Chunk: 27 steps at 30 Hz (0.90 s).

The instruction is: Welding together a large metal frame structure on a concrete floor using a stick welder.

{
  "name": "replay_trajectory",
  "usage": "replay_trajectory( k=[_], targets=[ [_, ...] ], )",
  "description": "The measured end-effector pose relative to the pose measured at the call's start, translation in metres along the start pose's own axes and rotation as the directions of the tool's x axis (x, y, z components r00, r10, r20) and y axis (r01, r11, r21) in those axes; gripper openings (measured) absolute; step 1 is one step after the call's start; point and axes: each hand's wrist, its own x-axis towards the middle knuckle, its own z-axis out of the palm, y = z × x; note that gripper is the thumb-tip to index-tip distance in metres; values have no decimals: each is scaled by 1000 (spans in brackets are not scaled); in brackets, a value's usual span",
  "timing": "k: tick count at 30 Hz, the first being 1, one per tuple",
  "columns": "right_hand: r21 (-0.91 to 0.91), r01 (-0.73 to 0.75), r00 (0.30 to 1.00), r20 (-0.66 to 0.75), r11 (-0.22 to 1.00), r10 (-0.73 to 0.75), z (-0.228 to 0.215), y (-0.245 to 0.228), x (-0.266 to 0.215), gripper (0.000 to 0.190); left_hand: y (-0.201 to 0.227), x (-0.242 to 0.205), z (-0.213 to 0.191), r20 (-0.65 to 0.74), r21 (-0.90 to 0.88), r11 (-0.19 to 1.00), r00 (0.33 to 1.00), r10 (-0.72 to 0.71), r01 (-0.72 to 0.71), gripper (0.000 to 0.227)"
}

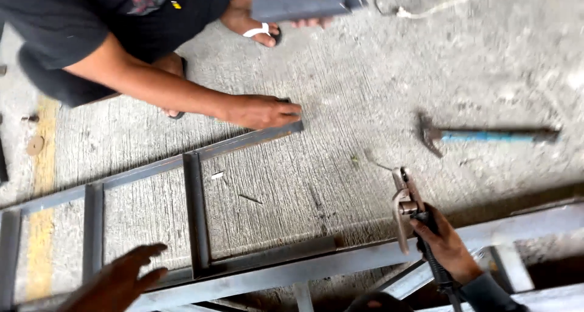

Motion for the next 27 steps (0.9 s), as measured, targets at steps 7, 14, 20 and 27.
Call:
replay_trajectory(
  k=[7,14,20,27],
  targets=[
    [61,-188,979,-64,980,192,3,-40,8,61,2,-26,-28,73,-74,976,977,-199,204,56],
    [-188,-191,981,4,963,195,3,-51,9,54,71,102,-43,58,91,941,945,321,-325,43],
    [-363,-298,955,-117,883,274,16,-80,-7,82,165,227,-30,10,-100,819,822,569,-566,48],
    [-369,52,999,17,928,-49,8,-23,-10,45,245,261,-38,153,-131,881,869,471,-454,77]
  ],
)
